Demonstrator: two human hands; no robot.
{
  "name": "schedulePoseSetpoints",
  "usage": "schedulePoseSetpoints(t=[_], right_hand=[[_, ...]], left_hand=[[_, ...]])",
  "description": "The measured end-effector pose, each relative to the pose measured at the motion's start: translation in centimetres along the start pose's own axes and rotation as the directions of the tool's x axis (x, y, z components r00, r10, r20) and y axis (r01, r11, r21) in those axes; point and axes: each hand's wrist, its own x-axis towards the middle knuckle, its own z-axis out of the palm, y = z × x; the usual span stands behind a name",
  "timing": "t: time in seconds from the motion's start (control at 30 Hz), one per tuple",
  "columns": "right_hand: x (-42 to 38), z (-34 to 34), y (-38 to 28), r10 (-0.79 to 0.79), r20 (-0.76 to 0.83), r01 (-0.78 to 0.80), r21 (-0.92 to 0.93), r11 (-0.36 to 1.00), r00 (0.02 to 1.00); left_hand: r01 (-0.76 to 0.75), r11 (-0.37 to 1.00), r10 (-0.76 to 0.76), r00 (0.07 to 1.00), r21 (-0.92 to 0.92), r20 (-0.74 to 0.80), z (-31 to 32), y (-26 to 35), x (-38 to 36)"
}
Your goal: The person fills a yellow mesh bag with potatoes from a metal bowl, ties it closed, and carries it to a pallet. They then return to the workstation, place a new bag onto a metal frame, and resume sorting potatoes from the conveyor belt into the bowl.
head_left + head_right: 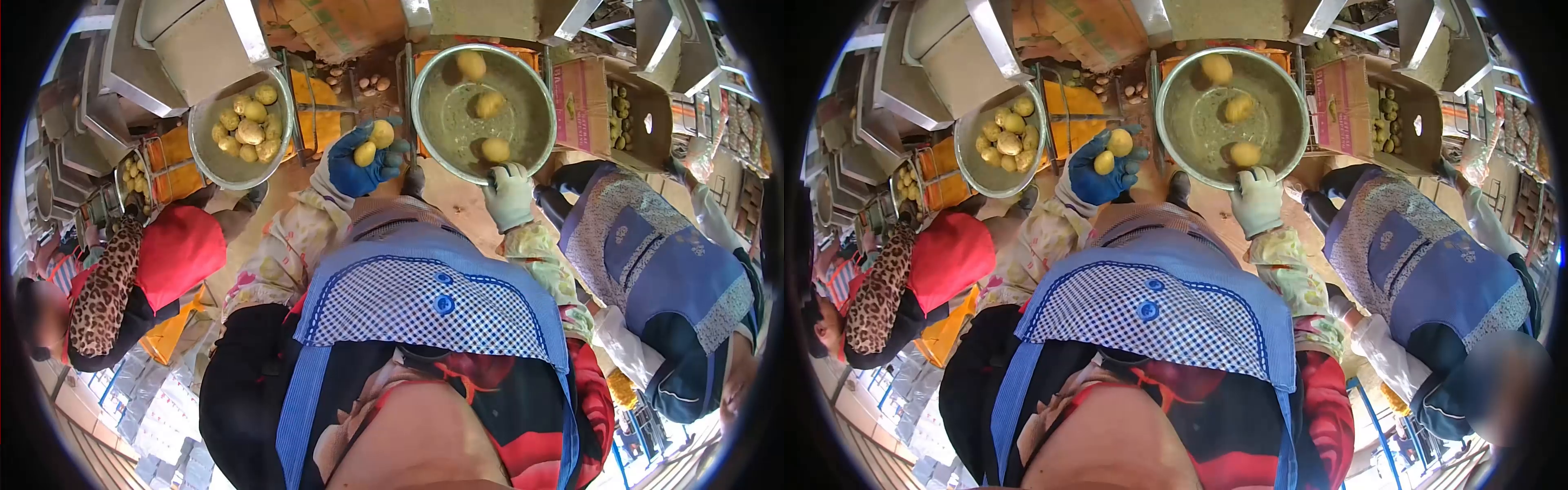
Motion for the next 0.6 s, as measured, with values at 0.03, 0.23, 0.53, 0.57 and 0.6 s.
schedulePoseSetpoints(t=[0.03,0.23,0.53,0.57,0.6], right_hand=[[0.0,-0.1,-0.1,0.015,0.043,-0.014,-0.022,1.0,0.999],[-0.2,1.2,0.6,0.012,-0.017,-0.012,-0.013,1.0,1.0],[2.5,1.0,-1.3,0.111,0.14,-0.108,-0.028,0.994,0.984],[2.2,0.5,-1.4,0.093,0.134,-0.09,-0.028,0.996,0.987],[2.0,0.1,-1.6,0.074,0.126,-0.071,-0.03,0.997,0.989]], left_hand=[[-0.003,1.0,0.003,1.0,-0.003,-0.021,-0.2,-0.2,-0.4],[0.017,0.996,-0.01,0.996,-0.084,0.085,-2.3,0.1,-1.2],[-0.088,0.99,0.084,0.996,-0.114,-0.037,0.0,0.0,-0.5],[-0.081,0.988,0.077,0.996,-0.13,-0.038,0.2,0.1,-0.4],[-0.075,0.987,0.071,0.997,-0.145,-0.038,0.3,0.3,-0.3]])
